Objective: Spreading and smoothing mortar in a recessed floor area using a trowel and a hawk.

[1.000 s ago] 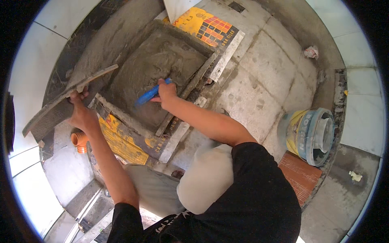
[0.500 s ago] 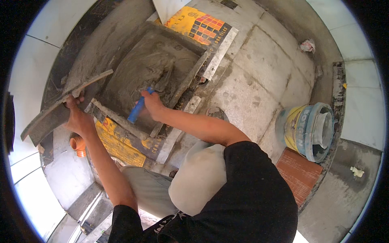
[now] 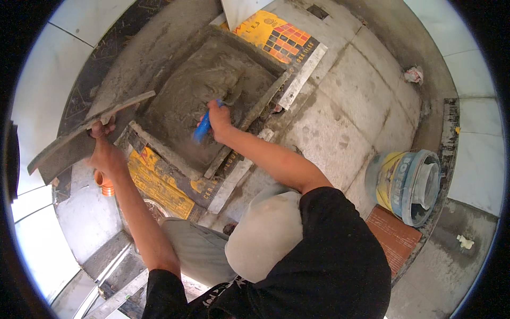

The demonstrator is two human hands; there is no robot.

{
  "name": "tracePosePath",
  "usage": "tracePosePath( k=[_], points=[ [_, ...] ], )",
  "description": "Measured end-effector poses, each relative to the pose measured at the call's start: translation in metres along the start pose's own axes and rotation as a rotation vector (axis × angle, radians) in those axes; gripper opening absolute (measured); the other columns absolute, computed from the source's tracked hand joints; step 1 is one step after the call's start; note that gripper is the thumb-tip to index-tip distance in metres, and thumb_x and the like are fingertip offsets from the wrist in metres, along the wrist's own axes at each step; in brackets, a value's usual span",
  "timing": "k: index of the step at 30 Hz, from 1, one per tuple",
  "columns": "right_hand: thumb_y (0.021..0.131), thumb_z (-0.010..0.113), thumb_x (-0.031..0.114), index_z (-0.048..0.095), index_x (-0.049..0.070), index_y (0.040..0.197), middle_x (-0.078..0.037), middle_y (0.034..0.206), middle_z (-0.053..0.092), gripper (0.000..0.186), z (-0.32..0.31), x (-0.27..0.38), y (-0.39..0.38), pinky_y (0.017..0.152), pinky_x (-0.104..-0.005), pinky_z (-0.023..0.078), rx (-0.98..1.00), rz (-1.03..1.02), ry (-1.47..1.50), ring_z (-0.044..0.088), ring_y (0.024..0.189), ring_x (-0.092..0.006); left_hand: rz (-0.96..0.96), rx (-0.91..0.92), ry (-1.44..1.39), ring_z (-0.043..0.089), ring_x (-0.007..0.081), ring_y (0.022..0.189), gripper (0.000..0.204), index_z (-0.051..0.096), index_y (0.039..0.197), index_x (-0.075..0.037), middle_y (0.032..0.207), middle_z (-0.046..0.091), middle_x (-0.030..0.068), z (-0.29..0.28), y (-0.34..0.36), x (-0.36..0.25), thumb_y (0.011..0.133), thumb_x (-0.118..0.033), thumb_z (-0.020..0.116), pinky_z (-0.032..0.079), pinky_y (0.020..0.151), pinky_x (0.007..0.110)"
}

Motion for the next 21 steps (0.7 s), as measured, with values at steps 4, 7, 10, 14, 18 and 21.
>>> tracePosePath(
  k=[4, 7, 10, 14, 18, 21],
  points=[
    [0.089, 0.054, 0.025, 0.044, 0.006, 0.102, -0.014, 0.073, 0.054, 0.026, -0.007, -0.006, -0.001, 0.056, -0.0443, 0.054, 0.013, -0.064, -0.218, 0.058, 0.061, -0.0261, -0.008, 0.016, -0.021, 0.061, 0.0175, 0.067, 0.027, 0.057, 0.101, 0.006, 0.086, 0.063, 0.0106, 0.015, -0.003, 0.012, 0.083, -0.006, 0.074, 0.057, 0.063, 0.03],
    [0.089, 0.055, 0.026, 0.046, 0.005, 0.1, -0.012, 0.072, 0.054, 0.025, -0.003, -0.017, -0.023, 0.053, -0.0417, 0.053, 0.116, -0.07, -0.425, 0.057, 0.057, -0.0235, -0.024, 0.037, 0.05, 0.063, 0.0184, 0.069, 0.029, 0.057, 0.103, 0.006, 0.087, 0.064, 0.0114, 0.02, -0.006, 0.014, 0.083, -0.006, 0.074, 0.057, 0.062, 0.029],
    [0.089, 0.054, 0.026, 0.046, 0.005, 0.1, -0.012, 0.071, 0.054, 0.026, -0.011, -0.006, -0.045, 0.053, -0.0418, 0.052, 0.066, 0.008, -0.242, 0.056, 0.056, -0.0242, -0.026, 0.05, 0.007, 0.063, 0.0187, 0.07, 0.029, 0.056, 0.104, 0.006, 0.088, 0.064, 0.0118, 0.018, -0.006, 0.019, 0.084, -0.005, 0.073, 0.057, 0.062, 0.028],
    [0.088, 0.053, 0.027, 0.045, 0.004, 0.099, -0.012, 0.07, 0.053, 0.027, -0.015, 0.019, -0.04, 0.054, -0.0422, 0.052, -0.026, -0.063, -0.107, 0.056, 0.057, -0.0253, -0.042, 0.06, -0.003, 0.063, 0.0186, 0.069, 0.027, 0.056, 0.104, 0.006, 0.089, 0.063, 0.0121, 0.017, -0.006, 0.018, 0.084, -0.002, 0.072, 0.057, 0.062, 0.028],
    [0.088, 0.053, 0.028, 0.042, 0.005, 0.098, -0.013, 0.072, 0.053, 0.027, -0.023, 0.042, -0.007, 0.058, -0.0423, 0.052, -0.149, -0.085, 0.119, 0.057, 0.06, -0.0266, -0.027, 0.034, 0.004, 0.063, 0.0191, 0.068, 0.029, 0.055, 0.106, 0.007, 0.09, 0.063, 0.0128, 0.014, -0.005, 0.013, 0.083, 0.0, 0.071, 0.058, 0.063, 0.029],
    [0.088, 0.053, 0.028, 0.042, 0.005, 0.101, -0.014, 0.073, 0.053, 0.029, -0.01, 0.04, 0.004, 0.058, -0.0417, 0.052, -0.098, -0.081, 0.155, 0.056, 0.061, -0.0263, -0.042, 0.043, -0.029, 0.063, 0.0194, 0.069, 0.032, 0.055, 0.108, 0.007, 0.091, 0.064, 0.0133, 0.007, -0.003, 0.014, 0.083, -0.001, 0.072, 0.058, 0.064, 0.031]
  ],
)
Point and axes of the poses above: each hand's wrist, its own y-axis towards the middle knuckle, its own z-axis out of the palm, x = y × z, the point moved 4 cm from there along y, towards the middle knuckle
